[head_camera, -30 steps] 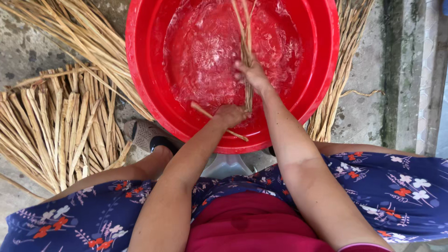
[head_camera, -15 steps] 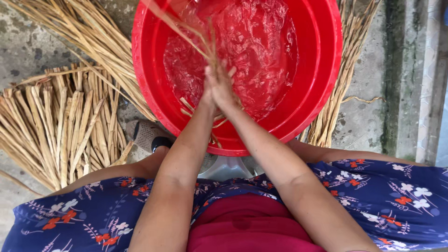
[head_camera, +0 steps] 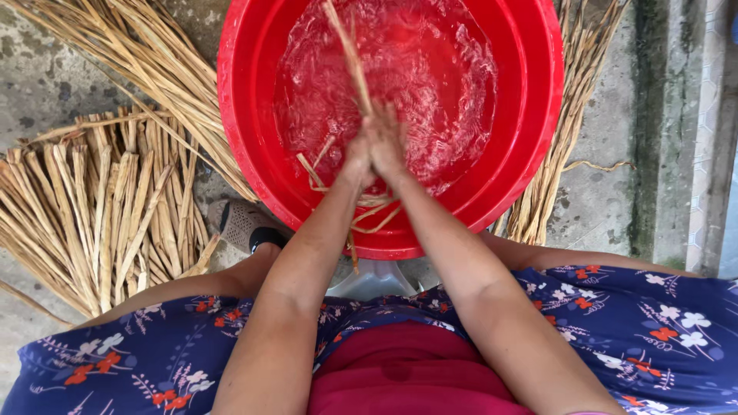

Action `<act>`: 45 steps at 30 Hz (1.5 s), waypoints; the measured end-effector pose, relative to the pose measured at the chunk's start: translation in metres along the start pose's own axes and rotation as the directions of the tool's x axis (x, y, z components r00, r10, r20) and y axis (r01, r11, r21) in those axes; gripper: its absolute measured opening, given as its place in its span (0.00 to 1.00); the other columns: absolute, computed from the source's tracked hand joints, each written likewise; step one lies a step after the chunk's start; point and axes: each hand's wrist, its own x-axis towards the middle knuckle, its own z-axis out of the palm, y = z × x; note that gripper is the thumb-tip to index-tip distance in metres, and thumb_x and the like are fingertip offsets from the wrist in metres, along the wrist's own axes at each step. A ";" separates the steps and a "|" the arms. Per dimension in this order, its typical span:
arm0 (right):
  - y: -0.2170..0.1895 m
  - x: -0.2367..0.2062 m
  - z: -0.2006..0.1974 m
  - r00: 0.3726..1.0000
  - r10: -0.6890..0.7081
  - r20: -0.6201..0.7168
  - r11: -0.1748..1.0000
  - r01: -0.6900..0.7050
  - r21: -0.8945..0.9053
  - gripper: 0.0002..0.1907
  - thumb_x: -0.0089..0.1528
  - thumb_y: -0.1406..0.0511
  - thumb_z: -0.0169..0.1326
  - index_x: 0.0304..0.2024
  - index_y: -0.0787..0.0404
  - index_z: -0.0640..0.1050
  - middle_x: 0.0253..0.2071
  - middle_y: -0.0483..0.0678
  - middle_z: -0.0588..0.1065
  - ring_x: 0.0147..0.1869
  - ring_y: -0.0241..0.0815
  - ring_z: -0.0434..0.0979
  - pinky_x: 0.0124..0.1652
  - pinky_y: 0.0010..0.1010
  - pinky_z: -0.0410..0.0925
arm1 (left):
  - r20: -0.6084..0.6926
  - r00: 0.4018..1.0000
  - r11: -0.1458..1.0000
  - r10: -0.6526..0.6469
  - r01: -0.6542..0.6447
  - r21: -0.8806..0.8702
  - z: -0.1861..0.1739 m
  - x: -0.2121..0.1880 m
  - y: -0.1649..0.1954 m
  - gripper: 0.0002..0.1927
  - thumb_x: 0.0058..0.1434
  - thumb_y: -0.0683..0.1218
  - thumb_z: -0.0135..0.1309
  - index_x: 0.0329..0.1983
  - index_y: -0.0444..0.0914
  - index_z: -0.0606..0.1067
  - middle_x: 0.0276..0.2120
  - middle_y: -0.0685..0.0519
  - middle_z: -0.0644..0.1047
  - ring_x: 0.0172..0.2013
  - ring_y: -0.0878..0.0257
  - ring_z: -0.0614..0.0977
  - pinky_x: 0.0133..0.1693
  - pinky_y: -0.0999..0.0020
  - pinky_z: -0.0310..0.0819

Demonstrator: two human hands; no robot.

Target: The person repeatedly picks bundles of dry bamboo strips from the floor and submerges them in a red basin of water. They agitate the strips by hand to ensure they are fully wet, then place them back on the floor beside the basin. This cycle continues throughout the clip.

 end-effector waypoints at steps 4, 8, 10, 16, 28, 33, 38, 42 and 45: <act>0.039 0.023 -0.063 0.977 0.205 0.063 0.972 -0.196 -0.129 0.30 0.73 0.47 0.28 0.63 0.50 0.75 0.72 0.48 0.67 0.81 0.53 0.52 0.77 0.47 0.47 | 0.081 0.996 0.962 -0.031 0.008 0.272 0.018 -0.004 -0.040 0.10 0.72 0.48 0.41 0.47 0.40 0.71 0.29 0.53 0.72 0.21 0.66 0.70 0.22 0.69 0.72; 0.044 0.024 -0.054 0.954 0.296 0.045 0.797 -0.273 0.538 0.30 0.73 0.48 0.37 0.68 0.61 0.63 0.70 0.56 0.61 0.73 0.53 0.61 0.68 0.46 0.57 | 0.001 1.000 0.884 -0.010 0.009 0.467 0.005 0.015 -0.057 0.14 0.74 0.53 0.39 0.44 0.40 0.71 0.25 0.57 0.70 0.18 0.69 0.65 0.17 0.72 0.61; 0.034 0.019 -0.030 0.981 0.195 0.019 0.846 -0.178 0.502 0.29 0.71 0.53 0.42 0.70 0.60 0.58 0.69 0.55 0.61 0.69 0.49 0.63 0.65 0.45 0.58 | -0.090 0.996 0.819 0.025 0.031 0.573 -0.007 0.022 -0.059 0.16 0.74 0.54 0.40 0.41 0.38 0.72 0.22 0.57 0.69 0.17 0.68 0.66 0.16 0.70 0.60; 0.050 0.031 -0.049 0.863 0.451 0.227 0.598 -0.481 0.641 0.23 0.67 0.71 0.41 0.64 0.69 0.72 0.48 0.49 0.73 0.32 0.36 0.74 0.29 0.26 0.69 | 0.182 0.983 0.451 0.015 -0.169 0.877 0.003 0.011 -0.078 0.15 0.73 0.47 0.35 0.43 0.38 0.74 0.26 0.52 0.73 0.24 0.62 0.73 0.25 0.62 0.69; 0.069 0.051 -0.129 0.859 0.511 0.000 0.222 -0.132 0.966 0.43 0.68 0.38 0.39 0.73 0.59 0.54 0.52 0.51 0.71 0.49 0.42 0.77 0.50 0.42 0.74 | 0.246 0.969 0.627 0.004 -0.194 0.754 0.009 -0.021 -0.007 0.21 0.74 0.58 0.36 0.44 0.41 0.75 0.25 0.55 0.70 0.22 0.66 0.69 0.24 0.68 0.69; 0.015 0.022 -0.022 0.982 0.036 0.186 0.814 -0.137 0.565 0.27 0.64 0.61 0.59 0.61 0.57 0.64 0.61 0.54 0.68 0.60 0.42 0.68 0.61 0.47 0.65 | -0.076 0.989 0.471 -0.125 0.126 0.873 -0.021 -0.004 0.002 0.24 0.73 0.58 0.33 0.61 0.40 0.68 0.27 0.55 0.74 0.26 0.67 0.76 0.29 0.69 0.71; -0.011 0.017 -0.058 0.974 0.131 0.187 0.684 -0.225 0.694 0.10 0.69 0.70 0.48 0.52 0.62 0.75 0.36 0.48 0.77 0.39 0.40 0.80 0.42 0.29 0.80 | 0.086 0.996 0.638 -0.006 -0.062 0.767 0.021 0.000 -0.002 0.19 0.74 0.50 0.30 0.62 0.41 0.65 0.27 0.58 0.69 0.22 0.68 0.70 0.21 0.74 0.67; -0.044 0.023 -0.154 0.953 -0.302 0.003 0.559 0.175 0.810 0.26 0.69 0.48 0.52 0.59 0.60 0.76 0.46 0.46 0.82 0.46 0.36 0.82 0.43 0.24 0.77 | 0.294 0.899 0.791 0.324 -0.428 0.438 0.084 -0.014 0.028 0.14 0.75 0.50 0.37 0.57 0.40 0.66 0.26 0.59 0.71 0.22 0.73 0.70 0.21 0.78 0.68; -0.056 0.021 -0.192 0.939 -0.344 -0.013 0.570 0.220 0.791 0.42 0.61 0.34 0.53 0.57 0.61 0.77 0.53 0.52 0.77 0.48 0.43 0.70 0.45 0.42 0.65 | 0.329 0.799 0.753 0.503 -0.592 0.287 0.115 -0.021 0.070 0.20 0.75 0.58 0.39 0.57 0.40 0.66 0.33 0.57 0.74 0.28 0.70 0.76 0.28 0.72 0.75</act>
